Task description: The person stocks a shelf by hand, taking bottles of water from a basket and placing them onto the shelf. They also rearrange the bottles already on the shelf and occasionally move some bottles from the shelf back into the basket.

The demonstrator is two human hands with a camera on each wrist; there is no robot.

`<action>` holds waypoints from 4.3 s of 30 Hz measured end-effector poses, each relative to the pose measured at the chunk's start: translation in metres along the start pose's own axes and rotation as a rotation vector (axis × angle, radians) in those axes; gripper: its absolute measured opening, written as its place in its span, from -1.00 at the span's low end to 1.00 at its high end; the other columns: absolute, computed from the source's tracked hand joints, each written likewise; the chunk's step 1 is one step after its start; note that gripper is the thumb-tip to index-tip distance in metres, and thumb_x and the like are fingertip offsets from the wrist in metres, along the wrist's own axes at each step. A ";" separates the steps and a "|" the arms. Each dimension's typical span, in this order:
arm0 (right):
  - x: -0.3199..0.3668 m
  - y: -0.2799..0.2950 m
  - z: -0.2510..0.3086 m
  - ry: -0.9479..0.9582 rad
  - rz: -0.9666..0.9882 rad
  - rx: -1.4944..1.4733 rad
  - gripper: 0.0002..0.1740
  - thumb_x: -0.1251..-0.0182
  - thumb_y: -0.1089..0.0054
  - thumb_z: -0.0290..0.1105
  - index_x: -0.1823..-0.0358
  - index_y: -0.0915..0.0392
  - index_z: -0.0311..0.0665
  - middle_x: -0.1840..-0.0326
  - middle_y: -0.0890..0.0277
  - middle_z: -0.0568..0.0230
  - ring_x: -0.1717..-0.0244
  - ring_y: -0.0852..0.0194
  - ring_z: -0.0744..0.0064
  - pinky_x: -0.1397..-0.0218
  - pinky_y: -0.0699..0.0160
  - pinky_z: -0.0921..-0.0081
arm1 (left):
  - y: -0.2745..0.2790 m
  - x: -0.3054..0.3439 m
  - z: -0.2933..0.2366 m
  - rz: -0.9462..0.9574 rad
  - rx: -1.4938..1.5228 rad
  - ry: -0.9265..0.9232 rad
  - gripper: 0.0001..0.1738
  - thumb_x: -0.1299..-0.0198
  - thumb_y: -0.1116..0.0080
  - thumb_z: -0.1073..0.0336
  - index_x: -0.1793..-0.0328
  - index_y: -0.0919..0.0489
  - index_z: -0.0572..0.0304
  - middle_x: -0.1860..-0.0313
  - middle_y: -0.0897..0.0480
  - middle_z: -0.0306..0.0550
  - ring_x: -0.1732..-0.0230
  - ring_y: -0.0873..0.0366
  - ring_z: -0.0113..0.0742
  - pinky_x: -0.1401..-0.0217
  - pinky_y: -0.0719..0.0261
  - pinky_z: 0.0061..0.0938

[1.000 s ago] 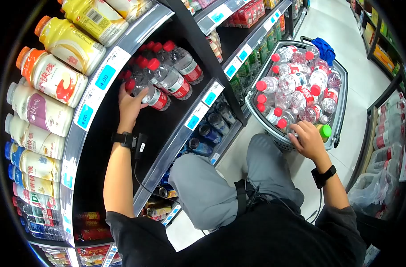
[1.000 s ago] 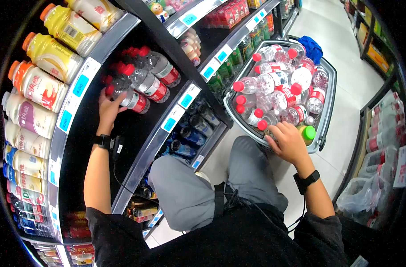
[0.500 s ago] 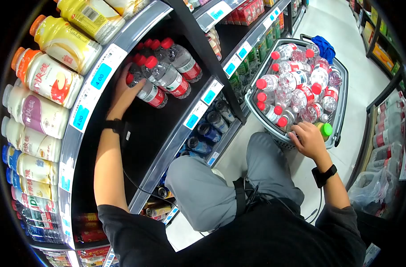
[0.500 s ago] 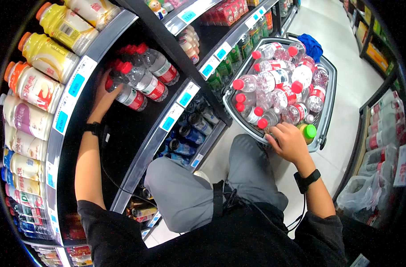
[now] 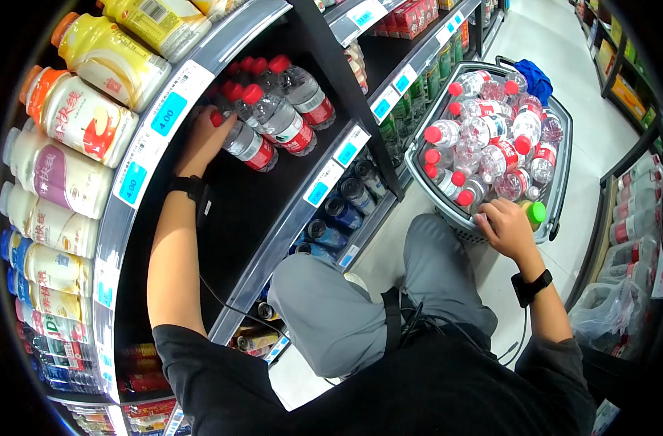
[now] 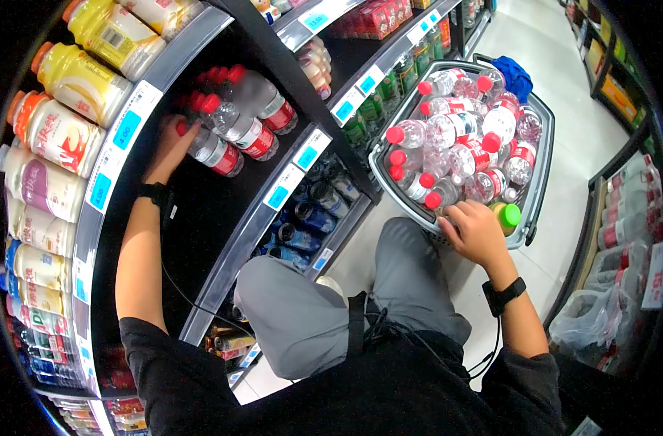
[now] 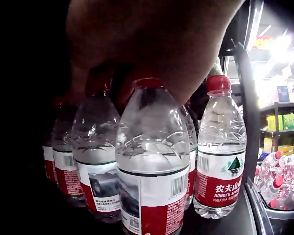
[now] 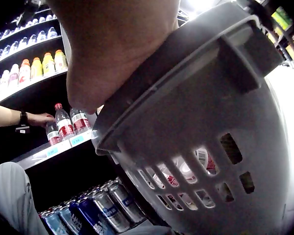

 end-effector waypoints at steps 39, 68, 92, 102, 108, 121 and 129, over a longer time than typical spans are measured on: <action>-0.002 -0.003 0.000 -0.048 0.012 0.005 -0.75 -0.33 -0.25 -0.29 0.42 -0.49 -0.30 0.49 -0.42 0.10 0.37 -0.46 0.02 0.27 -0.42 0.14 | -0.015 -0.017 0.077 -0.240 0.093 0.092 -0.59 -0.41 -0.07 0.23 -0.28 -0.53 0.29 -0.21 -0.60 0.25 -0.27 -0.53 0.12 -0.31 -0.45 -0.14; 0.004 -0.008 -0.006 0.039 0.048 0.076 -0.80 -0.37 -0.22 -0.27 0.34 -0.53 -0.24 0.45 -0.44 0.18 0.34 -0.51 0.13 0.25 -0.46 0.20 | 0.020 0.141 -0.189 -0.477 0.407 -0.437 -0.69 -0.15 -0.32 0.45 -0.04 -0.61 0.27 -0.15 -0.55 0.14 -0.19 -0.50 0.03 -0.33 -0.39 -0.20; -0.064 0.086 -0.063 0.085 -0.202 0.533 -0.59 0.01 -0.40 -0.46 0.04 -0.62 -0.19 0.11 -0.53 0.26 0.14 -0.63 0.20 0.15 -0.65 0.32 | -0.101 0.210 -0.255 -0.008 0.857 -0.429 -0.91 -0.24 -0.21 0.46 0.16 -0.59 0.32 0.16 -0.61 0.01 0.15 -0.60 -0.11 0.03 -0.56 -0.35; -0.076 0.149 0.077 0.035 -0.441 -0.072 -0.59 0.11 -0.68 -0.38 0.22 -0.71 -0.38 0.39 -0.46 0.39 0.53 -0.27 0.69 0.49 -0.22 0.67 | -0.101 0.203 -0.260 0.047 0.835 -0.398 -0.35 -0.03 -0.50 0.14 -0.22 -0.52 0.24 -0.07 -0.59 0.05 -0.12 -0.54 0.07 -0.14 -0.56 -0.21; -0.086 0.103 0.140 0.169 -0.275 -0.338 -0.56 0.13 -0.69 -0.34 0.19 -0.72 -0.33 0.27 -0.57 0.26 0.31 -0.55 0.47 0.27 -0.52 0.56 | -0.084 0.201 -0.256 -0.070 0.931 -0.448 -0.15 0.16 -0.61 0.17 -0.28 -0.44 0.30 -0.05 -0.61 0.13 -0.08 -0.57 0.12 -0.13 -0.57 -0.16; -0.064 0.105 0.061 0.032 -0.335 -0.290 -0.67 -0.28 -0.32 -0.50 -0.07 -0.60 -0.35 0.30 -0.59 0.32 0.35 -0.51 0.60 0.29 -0.45 0.64 | -0.036 0.162 -0.084 -0.706 0.784 0.324 -0.33 0.11 -0.66 0.21 -0.10 -0.61 0.38 -0.06 -0.58 0.07 -0.05 -0.59 -0.20 -0.17 -0.53 -0.32; -0.033 0.108 -0.060 -0.346 -0.346 -0.197 -0.79 -0.39 -0.27 -0.40 0.02 -0.61 -0.32 0.41 -0.53 0.41 0.40 -0.42 0.68 0.33 -0.42 0.63 | -0.060 0.144 -0.058 -0.584 0.850 0.439 -0.30 0.12 -0.64 0.15 -0.14 -0.63 0.36 -0.08 -0.52 0.12 -0.11 -0.55 -0.06 -0.22 -0.46 -0.24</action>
Point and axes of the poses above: each hand's wrist, its own x-axis away from the middle knuckle, its own y-axis out of the back of the hand, z = x × y, the point moved 7 cm from there along -x, towards the middle knuckle
